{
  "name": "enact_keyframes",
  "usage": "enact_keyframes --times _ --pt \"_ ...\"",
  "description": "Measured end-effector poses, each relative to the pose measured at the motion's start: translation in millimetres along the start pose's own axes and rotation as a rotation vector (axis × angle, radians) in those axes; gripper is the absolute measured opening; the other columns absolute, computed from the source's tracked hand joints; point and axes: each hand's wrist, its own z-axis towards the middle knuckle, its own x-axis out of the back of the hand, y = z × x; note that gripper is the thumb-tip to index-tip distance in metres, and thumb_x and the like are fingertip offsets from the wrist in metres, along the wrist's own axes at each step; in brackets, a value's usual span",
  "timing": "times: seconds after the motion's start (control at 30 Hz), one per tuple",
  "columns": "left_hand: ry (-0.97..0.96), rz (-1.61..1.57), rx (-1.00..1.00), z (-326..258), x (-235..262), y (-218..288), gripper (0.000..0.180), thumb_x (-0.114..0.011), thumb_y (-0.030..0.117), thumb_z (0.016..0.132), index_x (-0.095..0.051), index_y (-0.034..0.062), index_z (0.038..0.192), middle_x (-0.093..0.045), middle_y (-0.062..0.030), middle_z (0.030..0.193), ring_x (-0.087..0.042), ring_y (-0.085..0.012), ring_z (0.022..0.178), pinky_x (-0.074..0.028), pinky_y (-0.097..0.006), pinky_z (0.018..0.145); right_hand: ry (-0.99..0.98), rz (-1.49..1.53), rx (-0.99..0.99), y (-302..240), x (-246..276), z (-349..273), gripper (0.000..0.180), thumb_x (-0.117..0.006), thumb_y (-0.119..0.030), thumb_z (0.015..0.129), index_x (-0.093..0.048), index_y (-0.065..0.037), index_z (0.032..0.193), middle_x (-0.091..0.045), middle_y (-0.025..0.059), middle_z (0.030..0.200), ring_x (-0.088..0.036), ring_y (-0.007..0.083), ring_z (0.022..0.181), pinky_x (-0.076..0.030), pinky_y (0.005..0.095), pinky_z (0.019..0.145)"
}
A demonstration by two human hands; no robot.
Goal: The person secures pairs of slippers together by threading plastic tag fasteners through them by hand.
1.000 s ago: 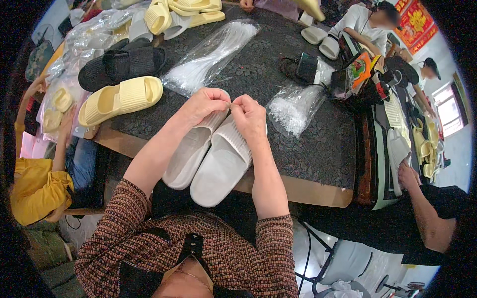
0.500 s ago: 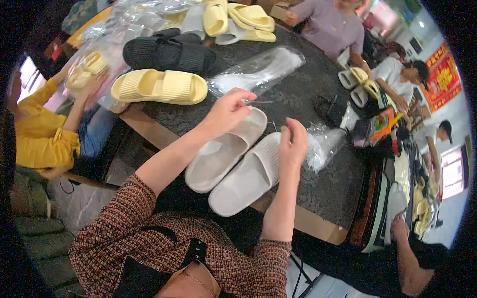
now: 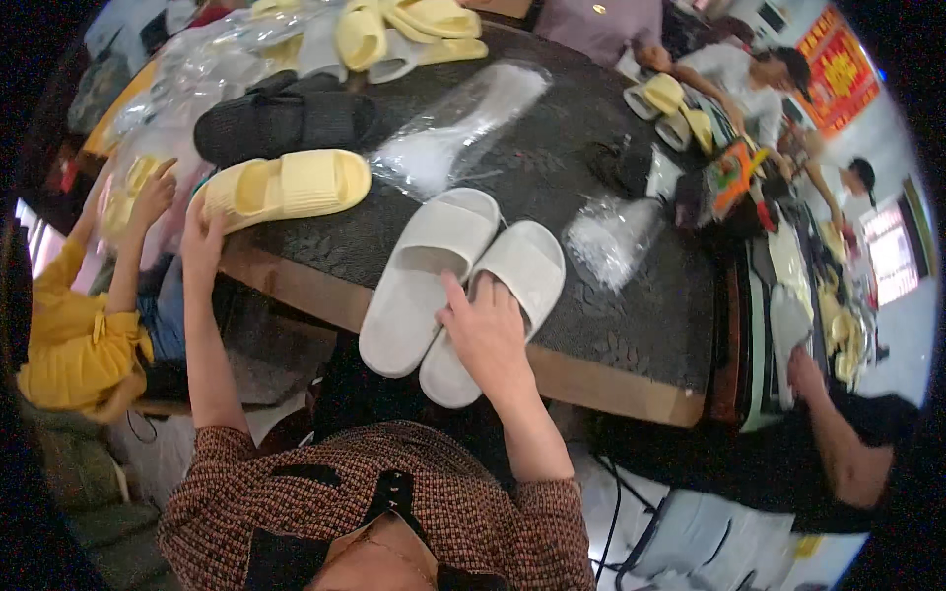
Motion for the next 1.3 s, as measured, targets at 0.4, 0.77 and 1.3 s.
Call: enact_keyframes --times 0.4,0.77,1.3 --pt "-0.249 -0.818 0.480 -21.0 45.2 -9.8 0.041 -0.052 0.024 0.094 -0.048 0.0041 0.128 -0.057 -0.0060 0.117 -0.057 -0.0141 0.095 -0.047 -0.026 0.066 0.160 0.150 -0.164 24.5 61.3 -58.7 0.005 -0.055 -0.005 0.081 -0.054 0.000 0.084 -0.056 0.0179 0.088 -0.053 0.0346 0.085 -0.045 0.0439 0.076" --pt "-0.355 -1.091 0.577 -52.7 33.3 65.2 0.033 -0.051 0.017 0.092 -0.053 -0.0018 0.118 -0.058 -0.0102 0.113 -0.059 -0.0192 0.095 -0.054 -0.033 0.071 0.179 -0.471 -0.536 178.5 162.4 -100.2 0.020 -0.050 -0.012 0.091 -0.061 0.001 0.101 -0.062 0.0159 0.091 -0.059 0.0327 0.088 -0.046 0.0393 0.078" --pt "-0.810 -0.437 -0.318 -63.0 -21.0 276.1 0.033 -0.061 0.008 0.084 -0.055 -0.0015 0.115 -0.057 -0.0104 0.113 -0.058 -0.0160 0.099 -0.047 -0.028 0.084 -0.085 0.885 -0.143 20.4 45.3 29.6 0.087 -0.073 -0.004 0.071 -0.025 -0.004 0.143 -0.048 0.0181 0.133 -0.047 0.0234 0.121 -0.039 0.0340 0.100"
